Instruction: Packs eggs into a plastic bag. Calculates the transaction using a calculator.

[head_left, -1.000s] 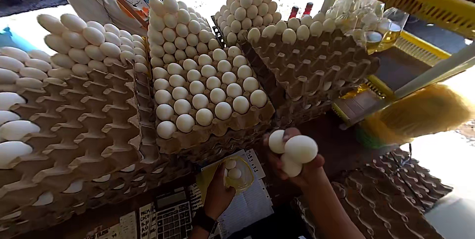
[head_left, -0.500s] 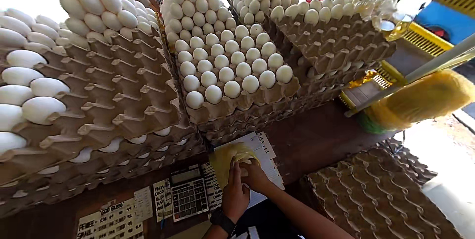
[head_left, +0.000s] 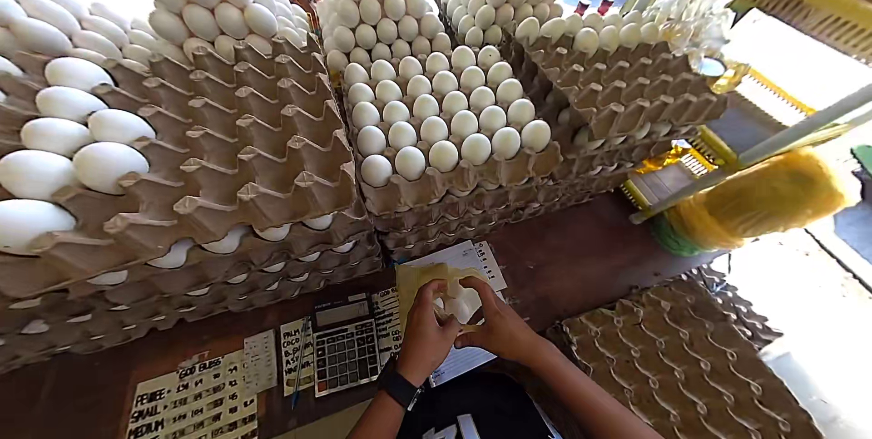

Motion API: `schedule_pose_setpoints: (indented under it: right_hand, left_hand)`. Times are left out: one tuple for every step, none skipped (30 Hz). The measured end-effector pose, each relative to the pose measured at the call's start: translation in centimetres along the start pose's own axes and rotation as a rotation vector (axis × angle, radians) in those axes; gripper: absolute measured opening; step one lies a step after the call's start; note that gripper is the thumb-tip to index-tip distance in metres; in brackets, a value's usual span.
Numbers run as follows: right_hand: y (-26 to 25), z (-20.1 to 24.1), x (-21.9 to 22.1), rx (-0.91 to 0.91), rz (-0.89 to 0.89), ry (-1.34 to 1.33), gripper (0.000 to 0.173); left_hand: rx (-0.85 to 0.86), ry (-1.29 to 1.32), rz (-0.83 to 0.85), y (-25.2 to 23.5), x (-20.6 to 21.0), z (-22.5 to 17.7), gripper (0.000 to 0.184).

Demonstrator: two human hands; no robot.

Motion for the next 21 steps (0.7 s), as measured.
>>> schedule_pose_setpoints:
  right_hand:
    - [-0.2, -0.1, -0.3, -0.01, -0.004, 0.085, 0.101]
    - [-0.5, -0.2, -0.4, -0.02, -0.003, 0.153, 0.099]
    - [-1.0, -0.1, -0.6, -0.044, -0.012, 0.201, 0.093]
    - [-1.4, 0.1, -1.0, -0.07, -0.026, 0.222, 0.08]
    - [-1.7, 0.5, -1.4, -0.106, -0.055, 0.225, 0.058]
    - [-1.8, 1.3, -2.0, -0.154, -0.092, 0.23, 0.036]
    - [-1.8, 2.5, -2.6, -0.212, -0.116, 0.241, 0.024]
    - [-1.5, 4.1, -3.0, -0.283, -0.129, 0.258, 0.019]
    - [-1.0, 5.8, -3.4, -0.374, -0.138, 0.275, 0.015]
    - [-0.3, 7.7, -3.9, -0.492, -0.162, 0.29, 0.011]
    - [0.4, 9.4, -4.5, -0.627, -0.211, 0.294, 0.007]
    - [1.2, 10.5, -5.3, -0.728, -0.262, 0.266, 0.006]
    - [1.7, 10.7, -6.6, -0.772, -0.312, 0.188, 0.006]
    - [1.7, 9.7, -8.1, -0.747, -0.345, 0.031, 0.011]
    - [1.4, 7.8, -9.5, -0.664, -0.362, -0.187, 0.021]
    - [0.8, 5.0, -10.3, -0.533, -0.376, -0.379, 0.042]
    - [-0.3, 1.9, -10.2, -0.391, -0.372, -0.463, 0.071]
    - [-1.5, -1.1, -9.1, -0.272, -0.316, -0.414, 0.102]
    - [-2.6, -3.2, -6.8, -0.186, -0.202, -0.319, 0.123]
    - [-3.4, -4.3, -4.0, -0.147, -0.075, -0.214, 0.134]
    - [-3.9, -4.1, -1.5, -0.142, 0.019, -0.116, 0.134]
  left_hand:
    - [0.022, 0.012, 0.077, 0.3, 0.6, -0.9, 0.054]
    - [0.063, 0.011, 0.159, 0.5, 1.0, -1.6, 0.053]
    - [0.118, -0.016, 0.217, 0.6, 1.2, -2.0, 0.06]
    - [0.167, -0.099, 0.23, 0.5, 0.9, -2.1, 0.074]
    - [0.194, -0.236, 0.203, 0.0, 0.3, -1.8, 0.092]
    - [0.188, -0.394, 0.174, -0.7, -0.1, -1.0, 0.11]
    - [0.169, -0.526, 0.174, -1.6, 0.0, 0.3, 0.128]
    - [0.143, -0.597, 0.202, -2.4, 0.8, 1.8, 0.139]
    - [0.147, -0.576, 0.225, -2.9, 2.1, 2.8, 0.142]
    - [0.204, -0.487, 0.218, -3.1, 3.4, 3.1, 0.133]
    - [0.271, -0.37, 0.189, -3.3, 4.5, 2.9, 0.112]
    - [0.337, -0.256, 0.135, -3.4, 5.2, 2.3, 0.081]
    - [0.368, -0.166, 0.098, -3.3, 5.5, 1.4, 0.056]
    - [0.363, -0.091, 0.078, -3.2, 5.2, 0.5, 0.043]
    - [0.332, -0.029, 0.072, -3.1, 4.6, -0.1, 0.038]
    - [0.298, 0.028, 0.065, -3.1, 3.8, -0.3, 0.036]
    - [0.276, 0.088, 0.042, -3.2, 3.1, -0.4, 0.034]
    - [0.282, 0.157, 0.012, -3.4, 2.5, -0.5, 0.032]
    - [0.301, 0.211, -0.004, -3.4, 2.3, -0.6, 0.033]
    - [0.318, 0.238, -0.009, -3.2, 2.1, -1.1, 0.034]
    - [0.324, 0.235, -0.017, -2.9, 2.0, -1.8, 0.034]
Point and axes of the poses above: each hand's wrist, its own y-axis away from the middle knuckle, its own x-axis out of the palm, z = x × y, the point moved 8 cm from there along -y, towards the middle knuckle, and after that the axes turned 12 degrees about -z, right-handed, at the moved point
